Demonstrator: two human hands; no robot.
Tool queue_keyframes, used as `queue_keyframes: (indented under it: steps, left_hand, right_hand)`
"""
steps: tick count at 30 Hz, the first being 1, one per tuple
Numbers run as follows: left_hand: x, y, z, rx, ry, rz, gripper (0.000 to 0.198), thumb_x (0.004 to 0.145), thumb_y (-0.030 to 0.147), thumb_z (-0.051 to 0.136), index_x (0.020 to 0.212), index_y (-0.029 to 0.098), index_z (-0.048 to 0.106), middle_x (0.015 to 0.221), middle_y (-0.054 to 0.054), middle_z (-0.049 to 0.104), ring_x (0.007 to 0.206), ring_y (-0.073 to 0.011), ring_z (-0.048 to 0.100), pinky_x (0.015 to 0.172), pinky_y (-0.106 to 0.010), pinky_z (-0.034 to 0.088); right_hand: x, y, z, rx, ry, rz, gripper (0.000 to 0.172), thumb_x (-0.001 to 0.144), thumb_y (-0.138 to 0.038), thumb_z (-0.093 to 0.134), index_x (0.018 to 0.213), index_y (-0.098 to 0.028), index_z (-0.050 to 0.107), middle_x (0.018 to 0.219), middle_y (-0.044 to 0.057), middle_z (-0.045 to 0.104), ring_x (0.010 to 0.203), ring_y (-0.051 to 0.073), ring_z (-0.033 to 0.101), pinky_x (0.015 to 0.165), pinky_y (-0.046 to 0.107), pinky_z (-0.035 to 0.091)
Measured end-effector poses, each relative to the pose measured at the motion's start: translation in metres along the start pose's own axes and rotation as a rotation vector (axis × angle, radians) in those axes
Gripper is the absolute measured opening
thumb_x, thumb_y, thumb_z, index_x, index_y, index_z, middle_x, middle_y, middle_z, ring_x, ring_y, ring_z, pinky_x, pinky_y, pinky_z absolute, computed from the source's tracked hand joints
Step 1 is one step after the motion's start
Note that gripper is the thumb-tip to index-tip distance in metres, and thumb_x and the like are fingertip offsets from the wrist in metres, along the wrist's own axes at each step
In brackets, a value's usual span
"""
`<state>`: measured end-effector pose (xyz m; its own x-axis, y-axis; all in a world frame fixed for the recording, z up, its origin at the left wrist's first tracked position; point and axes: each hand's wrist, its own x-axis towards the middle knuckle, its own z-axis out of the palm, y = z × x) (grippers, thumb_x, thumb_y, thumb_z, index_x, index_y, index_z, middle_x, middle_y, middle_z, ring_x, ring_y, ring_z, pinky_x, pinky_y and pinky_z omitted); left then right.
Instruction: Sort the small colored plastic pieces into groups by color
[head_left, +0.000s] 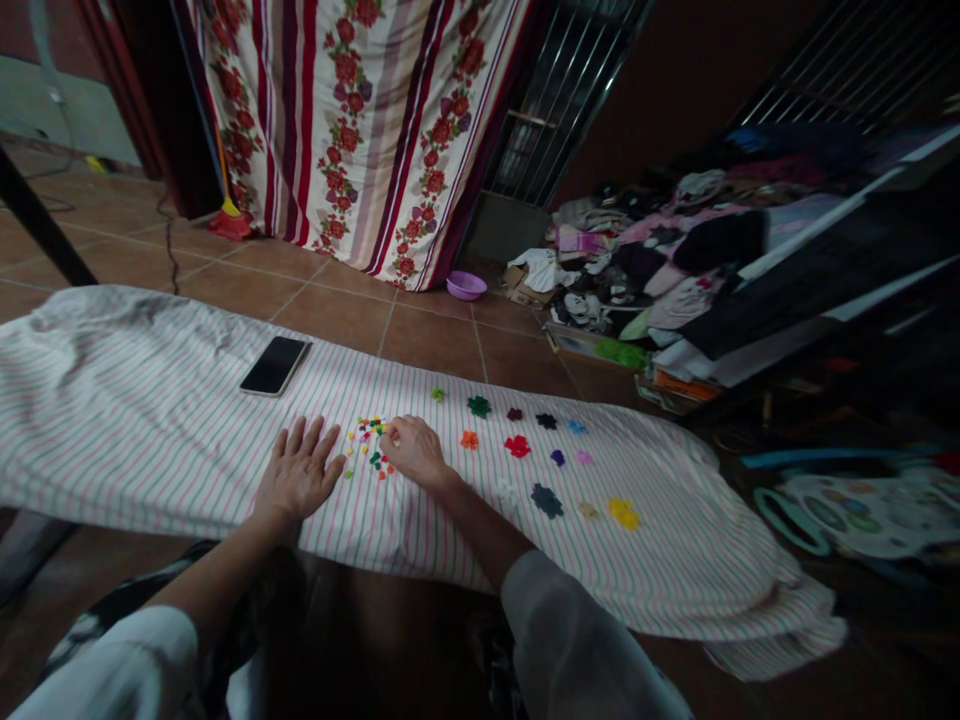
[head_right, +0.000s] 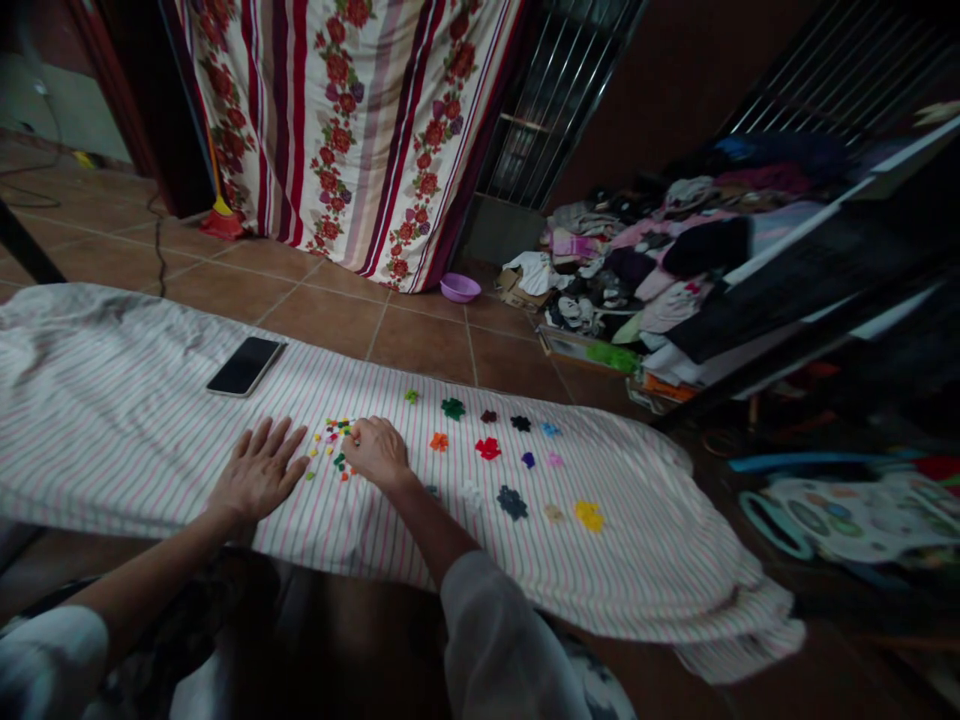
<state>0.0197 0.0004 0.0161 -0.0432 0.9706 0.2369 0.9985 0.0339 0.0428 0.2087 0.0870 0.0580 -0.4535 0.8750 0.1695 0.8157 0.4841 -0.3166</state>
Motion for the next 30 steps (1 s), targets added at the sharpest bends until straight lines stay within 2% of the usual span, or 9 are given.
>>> queue_keyframes:
  steps: [6,13,17,24,30]
  left_hand:
    - [0.001,0.0,-0.001,0.018,-0.032,-0.003,0.058,0.092,0.049,0.038,0.142,0.02,0.046,0.15,-0.014,0.04,0.142,-0.0369,0.029,0.114,-0.054,0.025]
    - [0.001,-0.001,0.001,-0.001,-0.049,-0.011,0.059,0.092,0.049,0.038,0.143,0.02,0.044,0.152,-0.014,0.038,0.143,-0.0368,0.026,0.115,-0.054,0.022]
    - [0.001,0.0,-0.001,-0.021,-0.046,-0.015,0.058,0.092,0.049,0.038,0.142,0.021,0.046,0.152,-0.013,0.039,0.143,-0.0356,0.027,0.115,-0.053,0.023]
    - [0.001,-0.001,0.002,-0.009,-0.043,-0.014,0.058,0.092,0.05,0.037,0.142,0.021,0.046,0.152,-0.013,0.039,0.144,-0.0355,0.027,0.115,-0.053,0.022]
    - [0.0,0.0,0.002,-0.002,-0.045,-0.008,0.057,0.093,0.049,0.037,0.142,0.021,0.047,0.152,-0.013,0.038,0.144,-0.0357,0.026,0.115,-0.053,0.022]
  right_hand:
    - [0.0,0.021,-0.004,0.08,0.104,0.015,0.008,0.081,-0.02,0.057,0.078,-0.02,0.064,0.083,0.003,0.066,0.082,0.016,0.056,0.075,0.025,0.039]
    - [0.0,0.072,-0.015,0.119,0.171,0.091,0.013,0.083,-0.02,0.054,0.081,-0.02,0.066,0.078,0.001,0.065,0.077,0.014,0.057,0.073,0.024,0.039]
    - [-0.001,0.098,-0.026,0.005,0.182,0.178,0.017,0.084,-0.023,0.052,0.08,-0.02,0.068,0.078,0.001,0.066,0.077,0.015,0.057,0.07,0.024,0.038]
    - [0.008,0.138,-0.054,-0.196,0.148,0.386,0.021,0.088,-0.025,0.051,0.093,-0.021,0.071,0.094,0.005,0.07,0.089,0.018,0.061,0.075,0.025,0.041]
    - [0.011,0.159,-0.067,-0.296,0.083,0.489,0.023,0.091,-0.027,0.051,0.102,-0.021,0.071,0.102,0.007,0.07,0.095,0.019,0.062,0.076,0.027,0.041]
